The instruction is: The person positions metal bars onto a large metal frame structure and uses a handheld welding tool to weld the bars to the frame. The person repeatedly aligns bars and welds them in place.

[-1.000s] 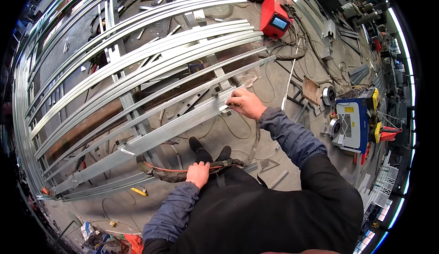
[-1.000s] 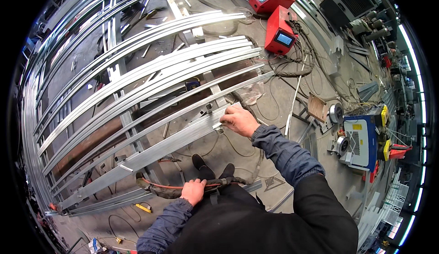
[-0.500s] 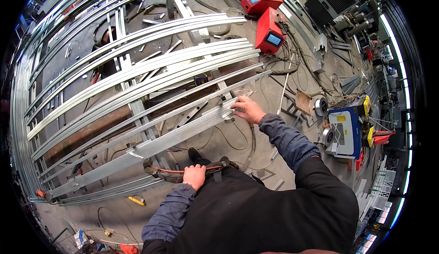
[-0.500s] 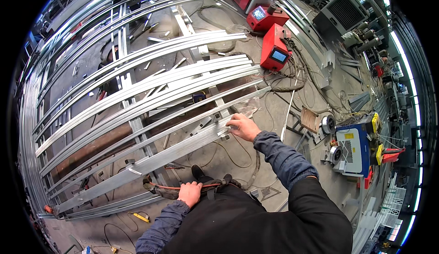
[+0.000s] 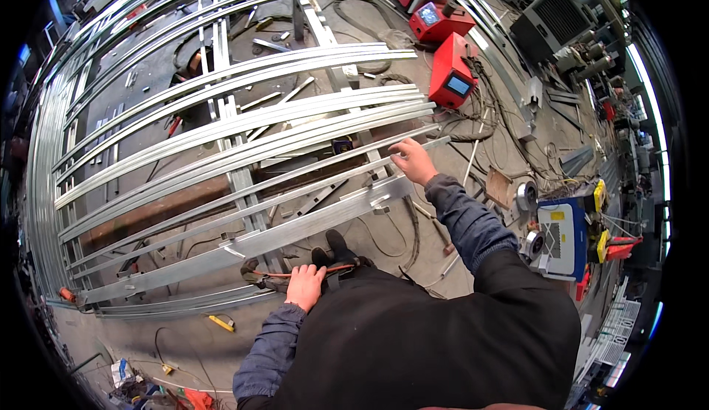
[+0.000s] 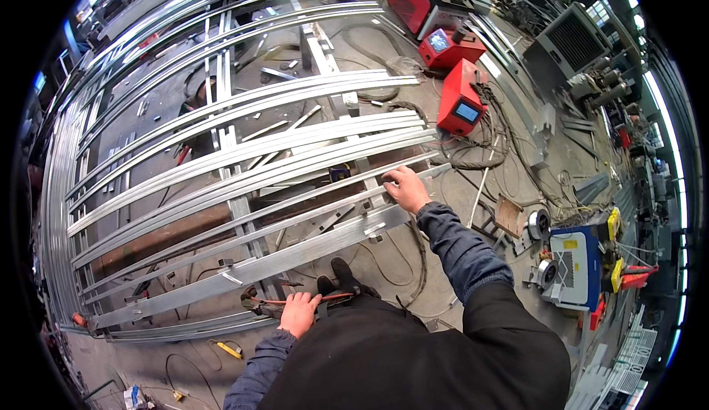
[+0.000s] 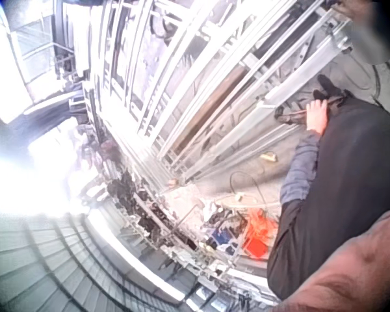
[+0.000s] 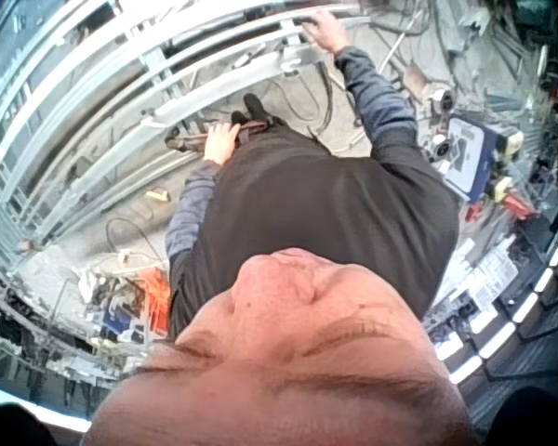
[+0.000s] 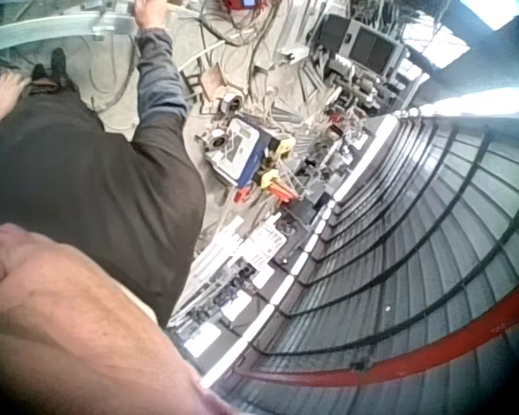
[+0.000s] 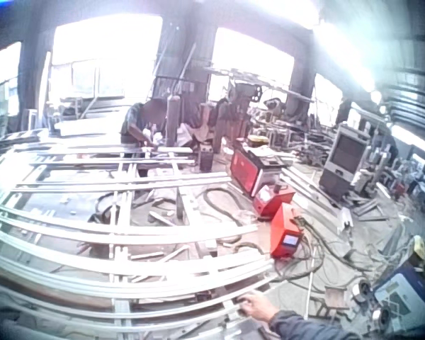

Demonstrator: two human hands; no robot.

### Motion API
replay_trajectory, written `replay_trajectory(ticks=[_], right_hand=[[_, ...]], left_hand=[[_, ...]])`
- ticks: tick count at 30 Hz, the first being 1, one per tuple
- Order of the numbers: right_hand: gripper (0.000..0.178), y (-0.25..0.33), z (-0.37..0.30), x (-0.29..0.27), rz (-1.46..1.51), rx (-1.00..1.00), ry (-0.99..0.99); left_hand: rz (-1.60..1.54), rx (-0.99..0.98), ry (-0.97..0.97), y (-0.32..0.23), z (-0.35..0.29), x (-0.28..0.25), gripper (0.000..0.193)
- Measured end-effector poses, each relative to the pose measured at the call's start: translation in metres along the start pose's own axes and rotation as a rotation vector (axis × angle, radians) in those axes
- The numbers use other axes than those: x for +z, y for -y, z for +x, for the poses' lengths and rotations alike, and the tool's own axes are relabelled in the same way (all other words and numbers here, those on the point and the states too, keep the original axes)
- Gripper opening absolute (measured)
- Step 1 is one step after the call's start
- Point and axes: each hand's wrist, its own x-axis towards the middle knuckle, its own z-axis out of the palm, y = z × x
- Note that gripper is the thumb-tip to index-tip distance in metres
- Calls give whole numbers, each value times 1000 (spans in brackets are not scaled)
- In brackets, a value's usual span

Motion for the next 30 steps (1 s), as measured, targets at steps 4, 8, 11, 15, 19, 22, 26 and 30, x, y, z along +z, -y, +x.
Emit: replay_trajectory(ticks=[4, 8, 11, 15, 19, 22, 26, 30], right_hand=[[20, 24, 69, 29, -59, -238, 30], [23, 81, 132, 96, 5, -387, 266], [39, 120, 166, 148, -25, -587, 344], [72, 146, 172, 198, -277, -802, 343], [68, 143, 166, 229, -386, -888, 309], [69, 147, 170, 222, -419, -922, 325], [70, 155, 169, 220, -412, -932, 334], [64, 151, 172, 228, -407, -947, 257]], left_hand=[[-32, -7, -39, 7, -4, -27, 74], [-111, -124, -58, 1, -30, -50, 62], [-193, -233, -144, 2, -43, -61, 57], [-258, -382, -237, -7, -53, -56, 56], [-286, -510, -290, -26, -68, -54, 58], [-307, -538, -303, -30, -75, -52, 60], [-317, -520, -331, -28, -75, -55, 66], [-368, -468, -308, -4, -77, -50, 63]])
